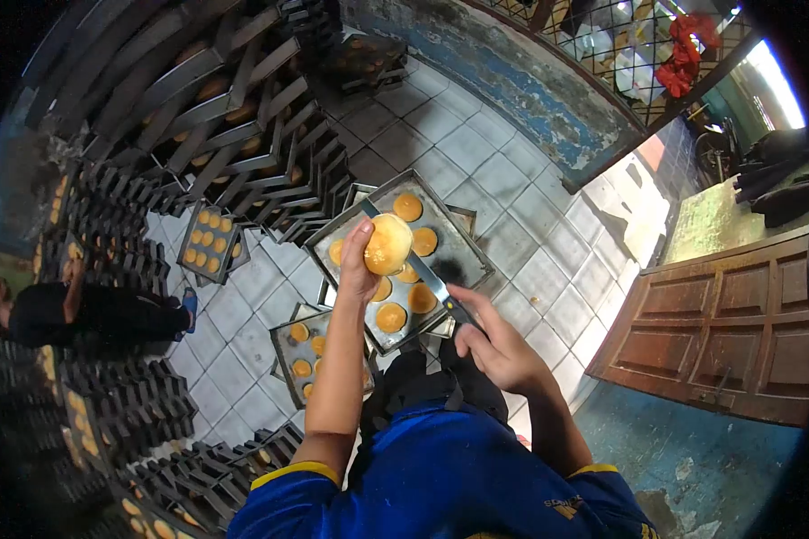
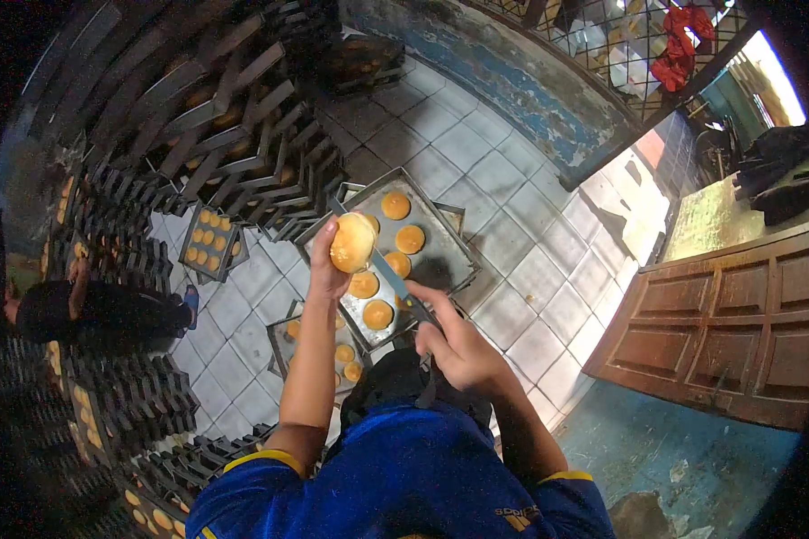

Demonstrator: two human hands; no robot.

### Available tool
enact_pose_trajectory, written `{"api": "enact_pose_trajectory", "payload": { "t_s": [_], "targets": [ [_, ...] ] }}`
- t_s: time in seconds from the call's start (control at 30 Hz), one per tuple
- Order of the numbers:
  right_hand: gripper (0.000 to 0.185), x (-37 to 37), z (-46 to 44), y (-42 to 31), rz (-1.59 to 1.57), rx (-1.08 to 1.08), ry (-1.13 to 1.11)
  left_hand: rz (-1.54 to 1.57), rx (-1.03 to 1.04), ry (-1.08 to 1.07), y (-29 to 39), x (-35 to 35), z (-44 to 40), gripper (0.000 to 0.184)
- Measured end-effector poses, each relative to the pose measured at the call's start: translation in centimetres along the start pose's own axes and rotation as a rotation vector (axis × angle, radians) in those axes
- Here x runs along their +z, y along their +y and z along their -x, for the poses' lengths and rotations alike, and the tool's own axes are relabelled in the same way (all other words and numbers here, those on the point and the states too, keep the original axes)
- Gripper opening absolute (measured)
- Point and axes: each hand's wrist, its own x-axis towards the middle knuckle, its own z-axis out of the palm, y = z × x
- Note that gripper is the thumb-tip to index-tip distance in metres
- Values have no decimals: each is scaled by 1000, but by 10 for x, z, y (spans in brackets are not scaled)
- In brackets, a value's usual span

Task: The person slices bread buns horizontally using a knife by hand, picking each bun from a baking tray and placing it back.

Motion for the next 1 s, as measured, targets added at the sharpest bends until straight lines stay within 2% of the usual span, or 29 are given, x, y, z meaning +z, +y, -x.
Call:
{"api": "enact_pose_trajectory", "payload": {
  "t_s": [0.03, 0.17, 0.23, 0.33, 0.47, 0.53, 0.77, 0.83, 0.97, 1.0],
  "targets": [
    [53, 0, 4, 0, -40, 52, -28, -46, -9, -28, 4, -5, -1, 50],
    [53, 9, -15, 4, -23, 60, -12, -82, -61, -74, -4, -9, -3, 50],
    [54, 12, -28, 2, -21, 36, -6, -73, -106, -230, -8, 1, -3, 48],
    [53, 3, -25, 4, -21, -14, -43, -109, -104, -233, 2, 8, -2, 57],
    [55, 0, -11, 5, -27, -1, -76, -151, -93, -246, 12, 2, -1, 58],
    [53, 6, -15, 4, -36, 30, -65, -120, -111, -169, 4, 6, 1, 58],
    [52, 0, -28, 8, -4, 29, -48, -9, -74, -148, -9, 16, -4, 59],
    [57, -2, -18, 12, -32, 5, -83, 52, -39, -66, -5, 15, -6, 59],
    [52, 3, -27, 5, 22, 97, -47, 160, -21, 37, -23, 21, -9, 55],
    [52, 6, -37, 6, 27, 85, -37, 172, -19, 116, -27, 28, -7, 52]
  ]
}}
